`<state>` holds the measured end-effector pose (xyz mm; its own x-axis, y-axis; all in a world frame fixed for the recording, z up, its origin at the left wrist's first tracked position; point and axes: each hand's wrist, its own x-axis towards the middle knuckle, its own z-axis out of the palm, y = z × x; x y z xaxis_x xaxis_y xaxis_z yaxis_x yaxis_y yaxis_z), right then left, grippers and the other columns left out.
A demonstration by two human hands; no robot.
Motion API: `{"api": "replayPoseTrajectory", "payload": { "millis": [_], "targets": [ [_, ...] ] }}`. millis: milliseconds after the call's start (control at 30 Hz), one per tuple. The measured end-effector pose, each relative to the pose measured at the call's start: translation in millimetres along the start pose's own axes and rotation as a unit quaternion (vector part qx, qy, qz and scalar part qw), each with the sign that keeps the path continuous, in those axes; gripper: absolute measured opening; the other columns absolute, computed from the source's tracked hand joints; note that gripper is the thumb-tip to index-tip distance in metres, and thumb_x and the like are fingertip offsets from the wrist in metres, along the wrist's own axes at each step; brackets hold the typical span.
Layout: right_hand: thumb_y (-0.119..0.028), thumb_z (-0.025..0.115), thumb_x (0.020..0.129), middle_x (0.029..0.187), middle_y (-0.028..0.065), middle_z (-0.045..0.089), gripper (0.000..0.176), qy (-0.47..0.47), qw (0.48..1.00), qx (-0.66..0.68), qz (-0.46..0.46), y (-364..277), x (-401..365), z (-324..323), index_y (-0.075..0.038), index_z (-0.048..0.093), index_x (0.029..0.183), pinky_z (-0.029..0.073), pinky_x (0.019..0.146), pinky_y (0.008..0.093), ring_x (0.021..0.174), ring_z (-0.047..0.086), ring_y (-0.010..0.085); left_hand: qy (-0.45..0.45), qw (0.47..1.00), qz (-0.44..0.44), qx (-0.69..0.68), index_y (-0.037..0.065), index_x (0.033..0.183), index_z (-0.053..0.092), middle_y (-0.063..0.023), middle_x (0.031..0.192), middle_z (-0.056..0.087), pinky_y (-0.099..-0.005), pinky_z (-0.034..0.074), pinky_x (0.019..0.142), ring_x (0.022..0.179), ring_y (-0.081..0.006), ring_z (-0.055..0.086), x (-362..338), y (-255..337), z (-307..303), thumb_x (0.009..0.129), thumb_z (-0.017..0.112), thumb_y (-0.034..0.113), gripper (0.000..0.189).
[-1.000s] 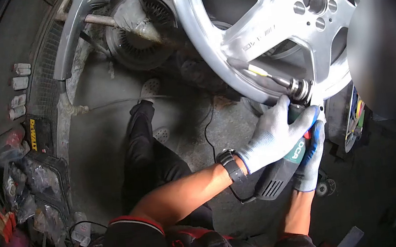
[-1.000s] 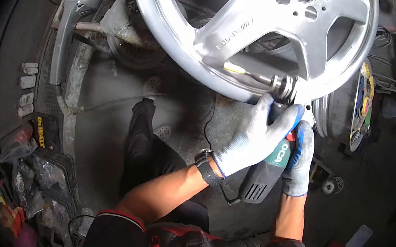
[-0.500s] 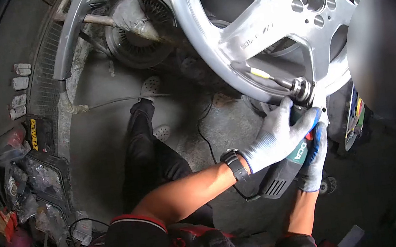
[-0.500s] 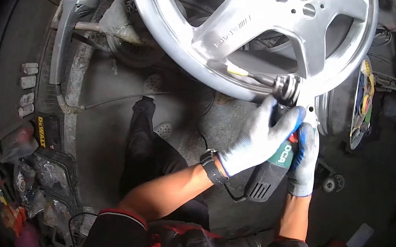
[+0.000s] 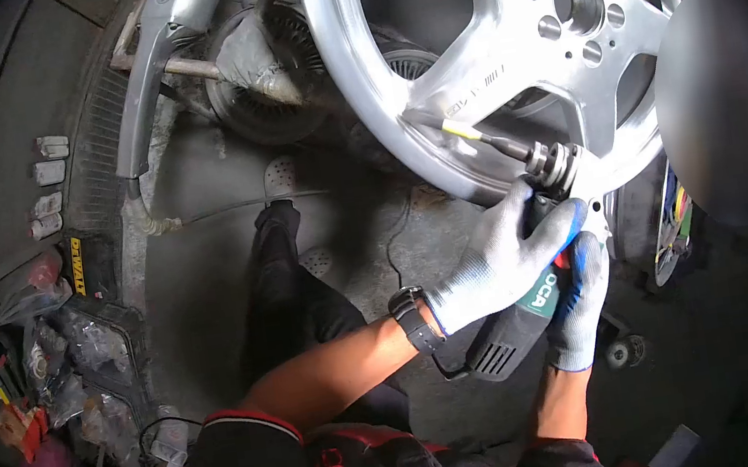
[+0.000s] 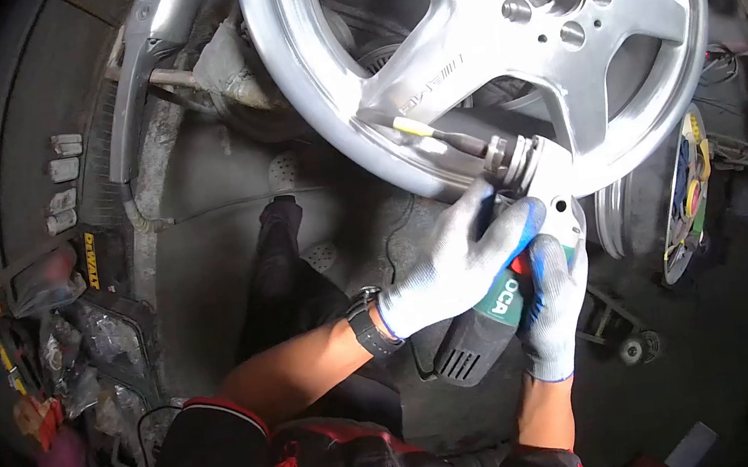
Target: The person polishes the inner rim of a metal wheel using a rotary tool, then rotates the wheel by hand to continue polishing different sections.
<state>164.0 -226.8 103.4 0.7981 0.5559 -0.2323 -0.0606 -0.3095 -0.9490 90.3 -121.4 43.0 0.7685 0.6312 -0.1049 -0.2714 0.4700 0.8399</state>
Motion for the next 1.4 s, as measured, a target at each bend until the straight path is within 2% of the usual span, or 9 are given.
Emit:
{"api": "replayPoseTrajectory", "payload": {
  "millis": [400, 533, 633, 700, 767, 800, 967, 1200, 1400],
  "targets": [
    [-0.043, 0.042, 0.111, 0.146, 0.0103, 0.055, 0.057, 0.101, 0.990, -0.027, -0.094, -2.3, 11.8, -0.9, -0.005, 0.043, 0.154, 0.039, 0.115, 0.0394, 0.134, 0.053, 0.0213, -0.182, 0.979, -0.022, -0.091, -0.005, 0.122, 0.057, -0.0112, 0.102, 0.071, -0.0342, 0.053, 0.086, 0.095, -0.0150, 0.066, 49.0, 33.0, -6.9, 0.102, 0.065, 0.037, 0.046],
    [-0.033, 0.059, 0.102, 0.135, 0.0112, 0.060, 0.057, 0.067, 0.995, -0.026, -0.063, -2.9, -18.7, 4.9, 0.002, 0.047, 0.145, 0.044, 0.106, 0.0348, 0.125, 0.056, 0.0168, -0.121, 0.992, 0.027, -0.038, -0.007, 0.132, 0.054, -0.0165, 0.106, 0.072, -0.0394, 0.052, 0.090, 0.100, -0.0214, 0.069, 12.5, 25.3, -15.1, 0.102, 0.066, 0.029, 0.048],
    [-0.019, 0.064, 0.095, 0.142, 0.0117, 0.054, 0.071, 0.030, 0.997, -0.060, -0.045, -9.1, -27.8, 6.2, 0.002, 0.033, 0.155, 0.046, 0.106, 0.0342, 0.126, 0.056, 0.0188, -0.098, 0.989, -0.045, -0.104, -0.008, 0.149, 0.040, -0.0207, 0.135, 0.063, -0.0366, 0.043, 0.110, 0.128, -0.0238, 0.060, -9.5, 19.2, -11.9, 0.104, 0.064, 0.027, 0.062],
    [-0.018, 0.066, 0.093, 0.145, 0.0117, 0.052, 0.075, 0.031, 0.997, -0.069, -0.025, -24.6, -24.2, 18.7, 0.001, 0.030, 0.157, 0.045, 0.108, 0.0351, 0.126, 0.056, 0.0193, -0.027, 0.996, 0.012, -0.084, -0.005, 0.134, 0.053, -0.0232, 0.115, 0.071, -0.0396, 0.052, 0.096, 0.110, -0.0338, 0.071, -7.5, 17.6, -3.2, 0.101, 0.066, 0.033, 0.052],
    [-0.019, 0.064, 0.095, 0.142, 0.0123, 0.054, 0.072, 0.049, 0.997, -0.037, -0.039, -24.6, -21.3, 15.3, 0.001, 0.031, 0.156, 0.045, 0.108, 0.0350, 0.126, 0.056, 0.0191, -0.051, 0.991, 0.037, -0.116, -0.006, 0.132, 0.054, -0.0221, 0.113, 0.071, -0.0395, 0.052, 0.095, 0.108, -0.0313, 0.071, 3.0, 18.2, -2.3, 0.102, 0.066, 0.033, 0.051],
    [-0.023, 0.063, 0.098, 0.140, 0.0124, 0.056, 0.069, 0.066, 0.996, -0.050, -0.038, -24.3, -19.0, 8.5, 0.001, 0.034, 0.155, 0.044, 0.108, 0.0352, 0.125, 0.057, 0.0185, -0.149, 0.978, -0.018, -0.142, -0.008, 0.151, 0.039, -0.0189, 0.133, 0.064, -0.0369, 0.044, 0.108, 0.127, -0.0220, 0.059, 14.6, 34.6, -14.5, 0.104, 0.063, 0.028, 0.064],
    [-0.028, 0.059, 0.103, 0.137, 0.0097, 0.059, 0.057, 0.106, 0.987, -0.063, -0.105, -37.4, 3.1, 25.6, 0.001, 0.043, 0.149, 0.043, 0.109, 0.0350, 0.124, 0.058, 0.0180, -0.206, 0.956, -0.019, -0.207, -0.003, 0.123, 0.055, -0.0057, 0.100, 0.063, -0.0322, 0.049, 0.087, 0.093, -0.0117, 0.054, 51.9, 54.8, -13.1, 0.104, 0.061, 0.026, 0.035],
    [-0.033, 0.078, 0.083, 0.151, 0.0162, 0.044, 0.097, 0.104, 0.980, -0.144, -0.087, -26.3, -29.3, 33.3, 0.001, 0.027, 0.158, 0.035, 0.116, 0.0389, 0.137, 0.047, 0.0244, -0.210, 0.961, -0.065, -0.167, -0.003, 0.158, 0.030, -0.0198, 0.138, 0.061, -0.0354, 0.043, 0.110, 0.127, -0.0205, 0.057, 16.7, 48.1, -36.3, 0.104, 0.058, 0.036, 0.072],
    [-0.023, 0.083, 0.076, 0.152, 0.0169, 0.042, 0.101, 0.115, 0.981, -0.152, -0.020, -27.2, -55.9, 54.0, -0.001, 0.027, 0.157, 0.033, 0.117, 0.0408, 0.139, 0.044, 0.0264, -0.175, 0.964, -0.100, -0.174, -0.006, 0.155, 0.034, -0.0210, 0.141, 0.059, -0.0350, 0.041, 0.112, 0.131, -0.0216, 0.055, -15.6, 36.0, -47.0, 0.103, 0.060, 0.033, 0.070]
  ]
}}
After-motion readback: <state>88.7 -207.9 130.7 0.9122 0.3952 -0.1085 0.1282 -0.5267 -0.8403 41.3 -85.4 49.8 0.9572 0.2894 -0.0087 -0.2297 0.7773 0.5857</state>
